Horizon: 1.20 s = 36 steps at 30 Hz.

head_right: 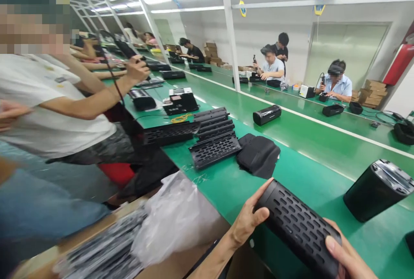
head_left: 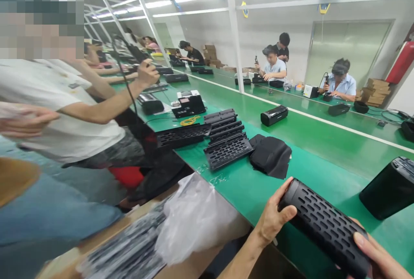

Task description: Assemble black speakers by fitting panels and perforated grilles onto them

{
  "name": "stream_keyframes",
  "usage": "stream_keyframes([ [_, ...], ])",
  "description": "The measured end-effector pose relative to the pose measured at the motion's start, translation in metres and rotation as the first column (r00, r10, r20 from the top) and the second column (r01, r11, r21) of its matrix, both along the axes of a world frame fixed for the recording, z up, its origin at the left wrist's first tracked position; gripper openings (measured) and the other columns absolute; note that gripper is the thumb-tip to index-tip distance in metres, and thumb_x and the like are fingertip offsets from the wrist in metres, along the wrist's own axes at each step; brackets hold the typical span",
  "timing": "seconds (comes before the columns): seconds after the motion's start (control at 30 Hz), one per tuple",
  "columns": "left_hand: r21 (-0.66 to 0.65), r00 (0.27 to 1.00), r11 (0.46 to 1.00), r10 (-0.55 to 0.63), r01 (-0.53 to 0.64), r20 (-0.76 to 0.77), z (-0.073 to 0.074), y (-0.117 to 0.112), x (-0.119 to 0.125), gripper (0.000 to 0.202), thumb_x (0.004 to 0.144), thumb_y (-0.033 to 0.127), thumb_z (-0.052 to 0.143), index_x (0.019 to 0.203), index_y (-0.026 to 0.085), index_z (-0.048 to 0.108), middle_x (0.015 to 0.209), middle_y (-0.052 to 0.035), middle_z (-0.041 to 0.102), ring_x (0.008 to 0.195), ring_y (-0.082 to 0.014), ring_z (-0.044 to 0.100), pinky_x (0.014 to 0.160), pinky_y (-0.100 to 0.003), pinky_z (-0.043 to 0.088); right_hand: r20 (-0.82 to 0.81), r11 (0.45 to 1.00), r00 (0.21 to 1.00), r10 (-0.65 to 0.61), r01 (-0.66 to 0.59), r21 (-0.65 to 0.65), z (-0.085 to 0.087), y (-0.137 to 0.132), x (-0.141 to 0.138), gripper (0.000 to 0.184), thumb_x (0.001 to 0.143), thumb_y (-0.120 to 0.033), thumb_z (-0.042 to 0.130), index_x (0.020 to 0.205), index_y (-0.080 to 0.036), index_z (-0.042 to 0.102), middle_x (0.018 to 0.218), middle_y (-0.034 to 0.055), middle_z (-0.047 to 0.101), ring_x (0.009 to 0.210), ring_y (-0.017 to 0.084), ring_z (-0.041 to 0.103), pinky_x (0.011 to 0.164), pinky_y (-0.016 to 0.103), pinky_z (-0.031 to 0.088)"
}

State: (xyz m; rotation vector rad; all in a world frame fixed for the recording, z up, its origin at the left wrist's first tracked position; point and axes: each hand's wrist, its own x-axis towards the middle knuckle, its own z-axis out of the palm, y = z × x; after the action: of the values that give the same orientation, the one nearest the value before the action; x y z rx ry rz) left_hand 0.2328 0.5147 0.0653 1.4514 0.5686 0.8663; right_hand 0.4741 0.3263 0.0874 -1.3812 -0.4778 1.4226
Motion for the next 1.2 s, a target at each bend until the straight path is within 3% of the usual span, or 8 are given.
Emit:
stream_keyframes([
  [0.27, -0.161, 0.945, 0.942, 0.312, -0.294, 0.101, -0.011, 0.017, 0.022, 0.095, 0.088, 0.08, 0.06, 0.162, 0.025, 0.037, 0.159, -0.0211, 0.049, 0.112, -0.0295, 0.07, 0.088, -0.043, 0.063, -0.295, 0.93, 0.886, -0.358, 0.368, -0.023, 0.023, 0.112, -0.008, 0.044, 0.094, -0.042, 0.073, 0.126, -0.014, 0.061, 0.088, 0.0132, 0.076, 0.069, 0.031, 0.074, 0.052, 0.044, 0.065],
  [0.43, 0.436, 0.922, 0.861, 0.357, -0.261, -0.153, -0.024, -0.015, 0.008, 0.019, 0.092, 0.032, 0.067, 0.106, 0.022, 0.076, 0.105, -0.0104, 0.078, 0.1, -0.0275, 0.068, 0.091, -0.046, 0.058, -0.261, 0.705, 0.695, -0.67, 0.706, 0.073, 0.055, 0.228, 0.045, 0.034, 0.108, -0.049, 0.051, 0.135, -0.028, 0.058, 0.11, 0.0022, 0.07, 0.083, 0.018, 0.071, 0.074, 0.04, 0.067],
  [0.6, 0.593, 0.843, 0.748, 0.499, -0.3, -0.203, -0.039, -0.03, 0.005, 0.012, 0.087, 0.015, 0.068, 0.095, 0.021, 0.074, 0.092, -0.0073, 0.078, 0.093, -0.0269, 0.068, 0.086, -0.045, 0.057, -0.139, 0.598, 0.601, -0.787, 0.799, 0.064, 0.046, 0.261, 0.087, 0.046, 0.109, -0.052, 0.044, 0.146, -0.025, 0.048, 0.133, 0.0092, 0.061, 0.099, 0.022, 0.068, 0.076, 0.038, 0.063],
  [0.7, 0.577, 0.83, 0.749, 0.519, -0.326, -0.204, -0.05, -0.038, 0.016, 0.013, 0.083, 0.016, 0.072, 0.095, 0.022, 0.075, 0.093, -0.0073, 0.079, 0.094, -0.029, 0.069, 0.09, -0.049, 0.054, -0.059, 0.691, 0.697, -0.714, 0.716, 0.101, 0.022, 0.243, 0.078, 0.035, 0.107, -0.045, 0.036, 0.135, -0.03, 0.051, 0.121, 0.0072, 0.065, 0.091, 0.02, 0.069, 0.071, 0.037, 0.064],
  [0.83, 0.494, 0.869, 0.784, 0.484, -0.377, -0.104, -0.046, -0.024, 0.01, 0.004, 0.086, 0.025, 0.072, 0.089, 0.025, 0.075, 0.085, -0.0061, 0.078, 0.086, -0.0262, 0.069, 0.085, -0.044, 0.056, 0.152, 0.898, 0.891, -0.428, 0.4, 0.18, -0.018, 0.212, 0.03, 0.032, 0.078, -0.042, 0.074, 0.101, -0.027, 0.058, 0.092, 0.0059, 0.068, 0.076, 0.023, 0.066, 0.065, 0.037, 0.06],
  [0.9, 0.485, 0.767, 0.695, 0.638, -0.531, -0.073, -0.031, 0.008, -0.019, 0.011, 0.092, 0.031, 0.065, 0.084, 0.026, 0.072, 0.085, -0.0058, 0.076, 0.086, -0.0244, 0.068, 0.085, -0.04, 0.056, 0.325, 0.957, 0.911, -0.255, 0.191, 0.216, -0.035, 0.207, -0.001, 0.04, 0.065, -0.045, 0.084, 0.091, -0.025, 0.063, 0.083, 0.0042, 0.067, 0.069, 0.022, 0.061, 0.061, 0.036, 0.055],
  [1.03, 0.435, 0.236, 0.28, 0.96, -0.856, -0.152, 0.006, 0.106, -0.115, 0.016, 0.092, 0.036, 0.063, 0.102, 0.023, 0.066, 0.11, -0.0105, 0.07, 0.101, -0.0249, 0.064, 0.093, -0.04, 0.051, 0.675, 0.957, 0.737, -0.022, -0.179, 0.227, -0.049, 0.226, -0.049, 0.039, 0.068, -0.061, 0.081, 0.077, -0.024, 0.068, 0.067, 0.0, 0.061, 0.063, 0.021, 0.05, 0.06, 0.034, 0.041],
  [1.2, 0.42, 0.195, 0.306, 0.938, -0.855, -0.285, 0.014, 0.188, -0.188, 0.023, 0.078, 0.033, 0.079, 0.091, 0.02, 0.066, 0.089, -0.0046, 0.07, 0.087, -0.0232, 0.064, 0.083, -0.034, 0.048, 0.878, 0.92, 0.479, 0.013, -0.351, 0.178, -0.046, 0.267, -0.068, 0.03, 0.074, -0.052, 0.076, 0.065, -0.026, 0.065, 0.073, 0.002, 0.06, 0.067, 0.022, 0.052, 0.062, 0.033, 0.036],
])
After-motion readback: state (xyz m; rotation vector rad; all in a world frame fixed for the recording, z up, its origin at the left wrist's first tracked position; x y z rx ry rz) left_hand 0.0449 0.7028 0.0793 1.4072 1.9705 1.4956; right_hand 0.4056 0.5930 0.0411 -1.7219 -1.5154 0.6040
